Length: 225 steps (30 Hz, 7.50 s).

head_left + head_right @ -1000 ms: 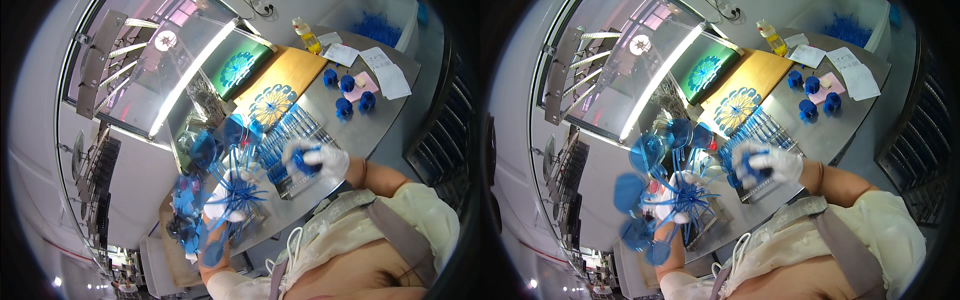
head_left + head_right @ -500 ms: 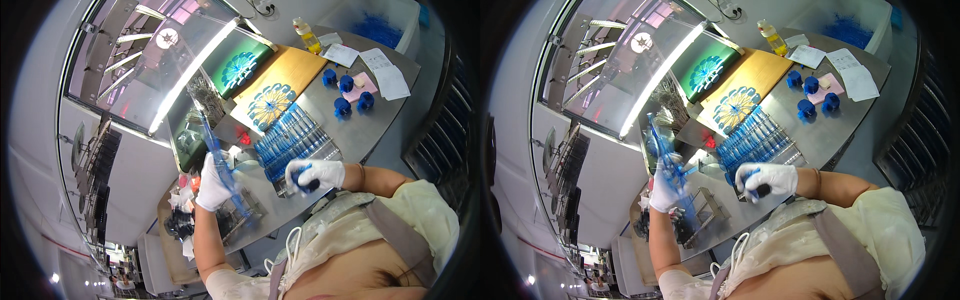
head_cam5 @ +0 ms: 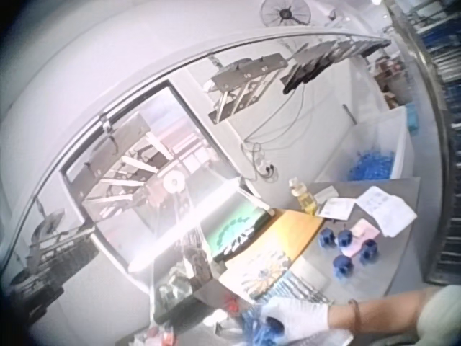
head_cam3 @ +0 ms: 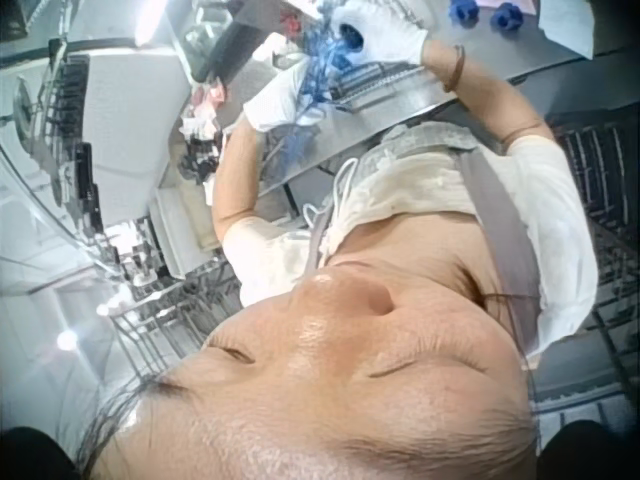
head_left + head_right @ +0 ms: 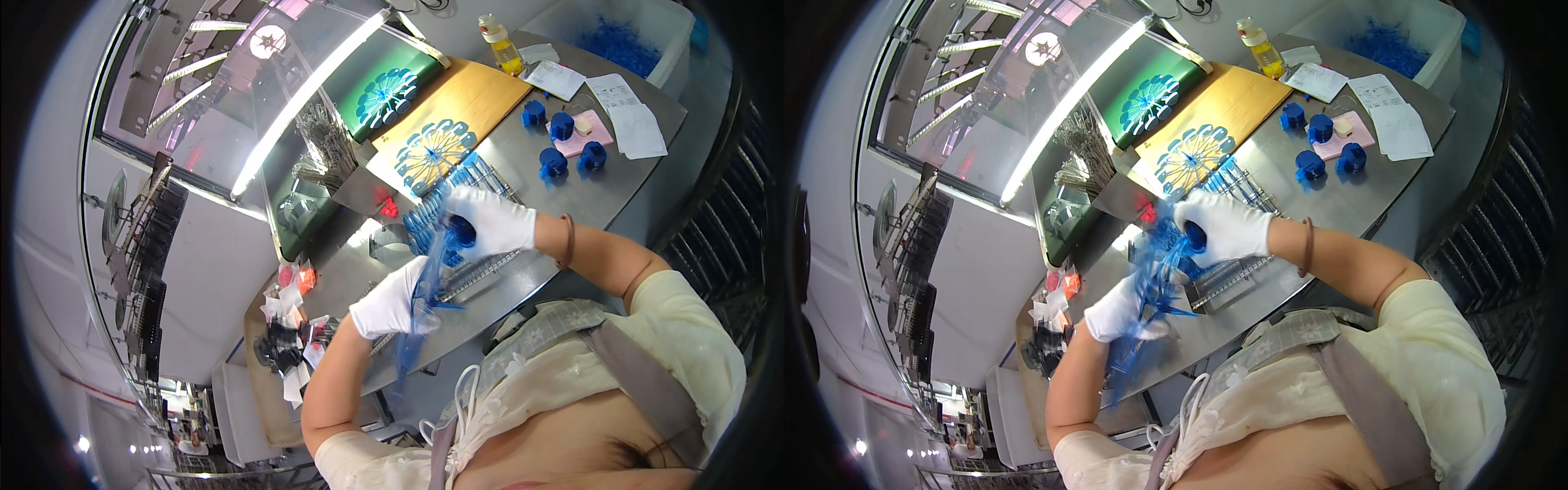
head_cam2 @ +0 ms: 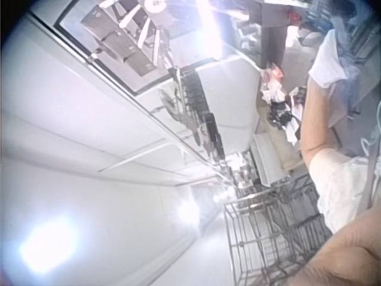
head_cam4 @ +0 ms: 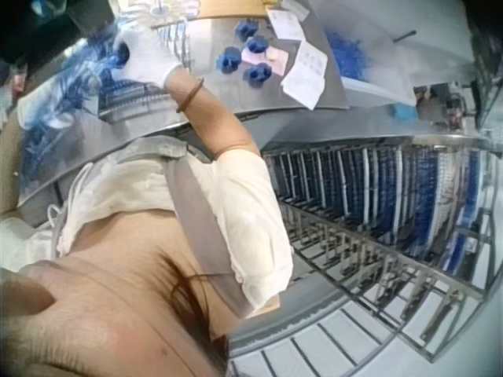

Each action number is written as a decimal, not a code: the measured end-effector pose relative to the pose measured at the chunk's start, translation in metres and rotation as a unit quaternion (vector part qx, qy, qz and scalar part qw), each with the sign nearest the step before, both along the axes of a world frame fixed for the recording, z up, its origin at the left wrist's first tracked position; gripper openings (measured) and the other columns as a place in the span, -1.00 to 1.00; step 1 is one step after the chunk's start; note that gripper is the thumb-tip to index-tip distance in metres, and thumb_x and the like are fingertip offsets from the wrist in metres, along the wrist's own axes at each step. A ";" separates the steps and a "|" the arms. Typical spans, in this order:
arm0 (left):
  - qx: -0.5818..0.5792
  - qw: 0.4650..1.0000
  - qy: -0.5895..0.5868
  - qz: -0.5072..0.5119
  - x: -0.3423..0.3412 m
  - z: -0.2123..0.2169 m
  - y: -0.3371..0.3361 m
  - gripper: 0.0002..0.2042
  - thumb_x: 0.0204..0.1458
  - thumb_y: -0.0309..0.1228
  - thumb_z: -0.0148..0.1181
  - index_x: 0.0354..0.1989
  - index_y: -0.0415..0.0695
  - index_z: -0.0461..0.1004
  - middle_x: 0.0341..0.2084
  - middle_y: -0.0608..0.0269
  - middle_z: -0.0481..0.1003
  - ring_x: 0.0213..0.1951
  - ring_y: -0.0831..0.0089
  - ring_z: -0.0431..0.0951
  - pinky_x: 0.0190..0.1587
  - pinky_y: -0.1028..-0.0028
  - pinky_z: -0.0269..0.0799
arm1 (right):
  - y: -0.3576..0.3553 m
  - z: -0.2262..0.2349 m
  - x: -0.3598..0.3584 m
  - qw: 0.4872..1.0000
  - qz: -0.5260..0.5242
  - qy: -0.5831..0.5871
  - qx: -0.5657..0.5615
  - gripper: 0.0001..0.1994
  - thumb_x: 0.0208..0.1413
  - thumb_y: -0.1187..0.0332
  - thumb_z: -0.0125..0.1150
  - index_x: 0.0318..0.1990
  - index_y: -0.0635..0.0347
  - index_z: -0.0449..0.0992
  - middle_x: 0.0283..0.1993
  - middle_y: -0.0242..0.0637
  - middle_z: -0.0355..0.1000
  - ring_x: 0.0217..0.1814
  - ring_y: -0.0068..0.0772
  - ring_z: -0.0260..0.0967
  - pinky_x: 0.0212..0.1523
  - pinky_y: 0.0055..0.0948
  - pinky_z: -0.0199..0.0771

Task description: The person assembles small blue decorative items onto metal racks at a stainless steel workbench. They pick up the blue items, attach them to the racks, and place the completed racks onto a nearby metal shelving unit.

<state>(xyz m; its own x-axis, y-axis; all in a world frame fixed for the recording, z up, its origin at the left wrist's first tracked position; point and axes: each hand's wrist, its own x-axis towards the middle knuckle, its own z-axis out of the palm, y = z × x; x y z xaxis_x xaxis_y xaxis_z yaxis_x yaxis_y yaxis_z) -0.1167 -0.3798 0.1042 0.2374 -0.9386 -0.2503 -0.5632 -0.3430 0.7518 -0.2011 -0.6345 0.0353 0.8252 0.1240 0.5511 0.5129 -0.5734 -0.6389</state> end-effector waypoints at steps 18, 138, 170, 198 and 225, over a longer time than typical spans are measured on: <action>-0.249 0.583 -0.676 -0.377 0.013 0.013 -0.079 -0.76 0.03 -0.34 0.22 -0.11 0.21 0.44 0.36 0.58 0.31 0.35 0.44 0.30 0.35 0.37 0.31 | 0.033 -0.076 -0.035 0.620 0.406 0.483 0.467 -0.50 0.15 0.18 0.39 0.15 0.31 0.48 -0.02 -0.09 0.55 -0.06 -0.18 0.60 -0.15 -0.32 0.69; -0.091 0.932 0.113 0.334 0.000 -0.305 0.076 -0.10 -0.13 -0.23 0.53 0.45 -0.11 0.24 -0.01 0.06 0.62 -0.03 0.32 0.63 0.14 0.36 0.52 | 0.129 -0.152 0.073 0.983 -0.052 0.161 -0.075 -0.42 0.00 0.29 0.38 0.27 -0.16 0.50 0.12 -0.12 0.51 0.06 0.01 0.55 0.12 -0.16 0.59; -0.478 0.756 -0.411 0.173 -0.046 -0.168 -0.099 -0.55 -0.24 -0.41 0.44 -0.11 0.00 0.42 0.04 0.06 0.49 -0.06 -0.02 0.57 -0.10 0.09 0.54 | -0.009 -0.064 -0.047 0.955 0.120 0.249 0.111 -0.15 -0.19 0.20 0.56 0.33 0.15 0.32 -0.03 0.02 0.56 -0.03 0.03 0.59 0.00 -0.18 0.60; -0.070 0.898 -0.415 0.127 0.016 -0.187 -0.064 -0.22 -0.11 -0.12 0.47 0.32 -0.20 0.38 0.30 -0.05 0.40 0.35 0.03 0.35 0.39 0.11 0.24 | -0.103 -0.137 -0.017 0.981 -0.058 0.158 -0.101 -0.38 0.03 0.33 0.34 0.34 -0.09 0.49 0.21 -0.14 0.51 0.12 -0.15 0.55 0.19 -0.31 0.56; -0.157 0.869 -0.445 0.149 0.108 -0.206 -0.031 -0.36 0.24 0.09 0.01 0.35 -0.10 0.36 0.33 -0.07 0.34 0.37 -0.03 0.30 0.40 -0.01 0.16 | 0.002 -0.105 0.027 0.947 -0.059 0.030 -0.314 -0.30 -0.27 0.17 0.62 0.13 0.08 0.48 0.15 -0.27 0.52 0.35 -0.13 0.36 0.45 -0.07 0.24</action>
<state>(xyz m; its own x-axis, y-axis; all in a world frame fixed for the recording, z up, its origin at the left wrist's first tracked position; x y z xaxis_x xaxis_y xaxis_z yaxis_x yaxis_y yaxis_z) -0.0084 -0.4107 -0.1013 0.4505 -0.7905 0.4149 -0.8906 -0.4302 0.1475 -0.1737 -0.6327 -0.0696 0.8816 0.3166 0.3500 0.3947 -0.9012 -0.1791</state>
